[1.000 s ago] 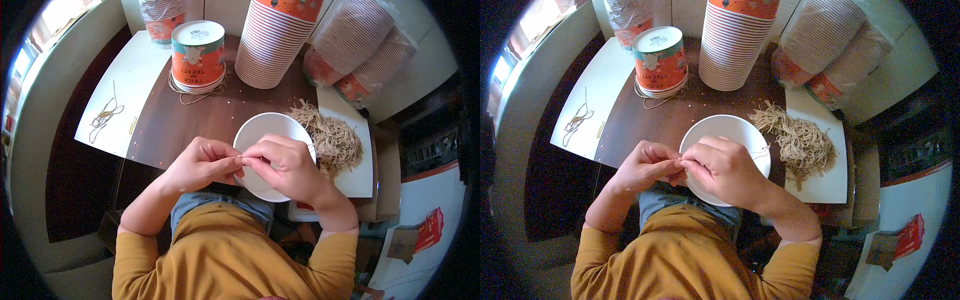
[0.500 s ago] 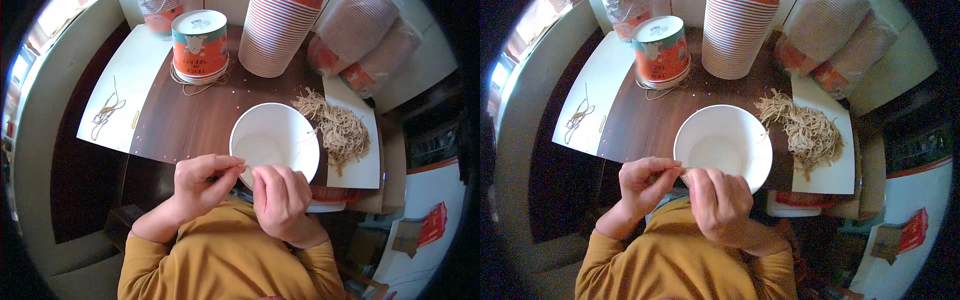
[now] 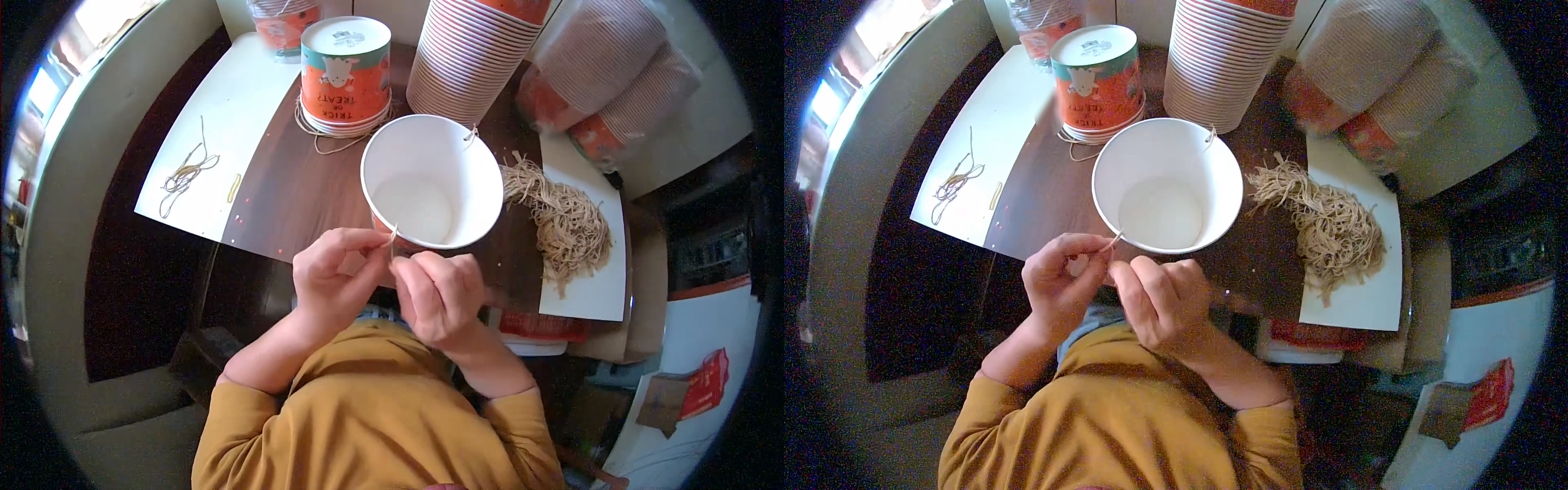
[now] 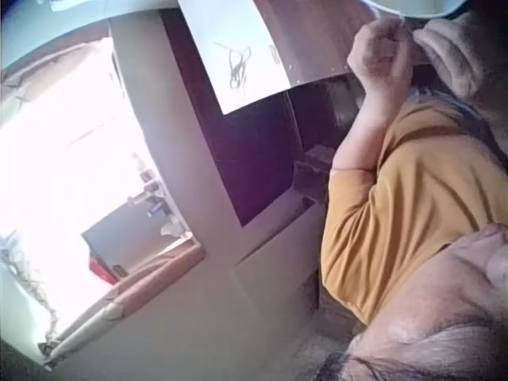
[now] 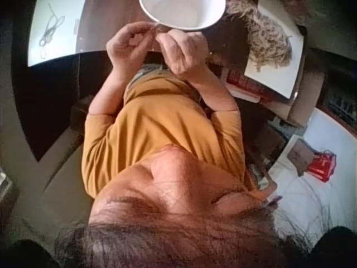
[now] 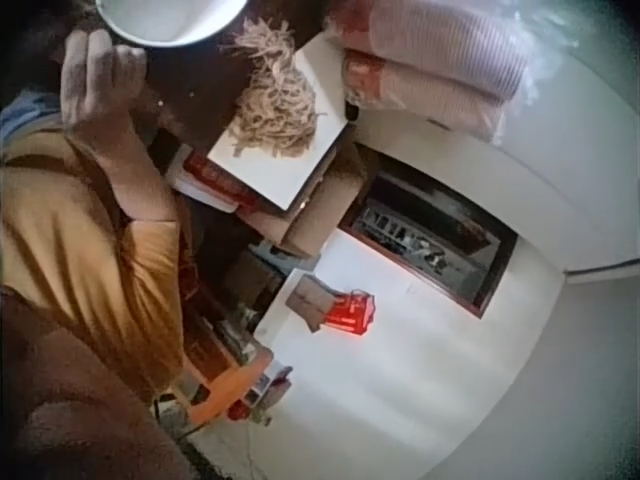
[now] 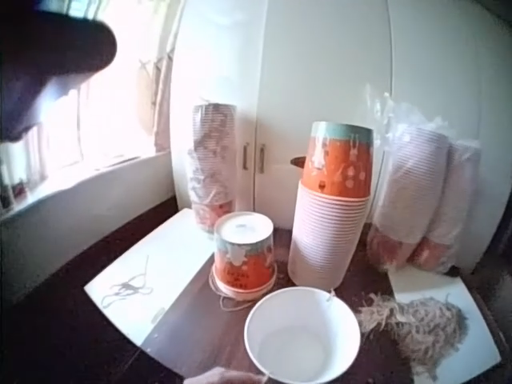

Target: Attaching string handles to decorative paper buckets.

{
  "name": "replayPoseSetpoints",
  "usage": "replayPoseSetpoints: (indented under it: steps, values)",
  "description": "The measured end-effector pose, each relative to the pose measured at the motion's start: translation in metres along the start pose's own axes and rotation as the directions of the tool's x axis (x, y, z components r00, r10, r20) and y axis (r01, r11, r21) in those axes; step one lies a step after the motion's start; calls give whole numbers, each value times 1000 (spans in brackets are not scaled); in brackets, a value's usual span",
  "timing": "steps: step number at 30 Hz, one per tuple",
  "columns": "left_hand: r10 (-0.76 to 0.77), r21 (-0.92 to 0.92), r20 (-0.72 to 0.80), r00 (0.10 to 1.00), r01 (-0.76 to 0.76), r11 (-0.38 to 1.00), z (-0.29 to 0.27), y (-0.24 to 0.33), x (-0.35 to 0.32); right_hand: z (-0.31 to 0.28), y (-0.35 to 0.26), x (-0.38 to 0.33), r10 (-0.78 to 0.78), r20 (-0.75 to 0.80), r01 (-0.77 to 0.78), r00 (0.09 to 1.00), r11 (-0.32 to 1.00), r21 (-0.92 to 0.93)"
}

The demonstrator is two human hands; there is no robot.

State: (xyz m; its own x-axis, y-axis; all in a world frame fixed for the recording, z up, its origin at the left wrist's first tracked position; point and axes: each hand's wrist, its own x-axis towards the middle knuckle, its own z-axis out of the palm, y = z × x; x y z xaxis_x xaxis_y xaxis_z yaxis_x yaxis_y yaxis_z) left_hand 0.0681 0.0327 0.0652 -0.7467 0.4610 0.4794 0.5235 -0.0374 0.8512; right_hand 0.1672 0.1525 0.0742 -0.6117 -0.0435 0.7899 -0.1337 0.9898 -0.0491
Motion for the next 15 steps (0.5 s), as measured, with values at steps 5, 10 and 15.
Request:
replayPoseSetpoints:
  steps: [5, 10, 15]
  values:
    - [346, 279, 21, 938, -338, 899, -4, -5, 4, 17, -8, -9, 278, -37, -265, 960, 943, 204]
    - [-282, -272, 4, 959, 272, 923, -1, -8, -6, 27, -5, -5, 289, -69, -281, 955, 954, 102]
    - [-467, -636, 152, 871, 448, 628, 1, -18, -3, 46, 0, -10, 296, -3, -289, 955, 935, 206]
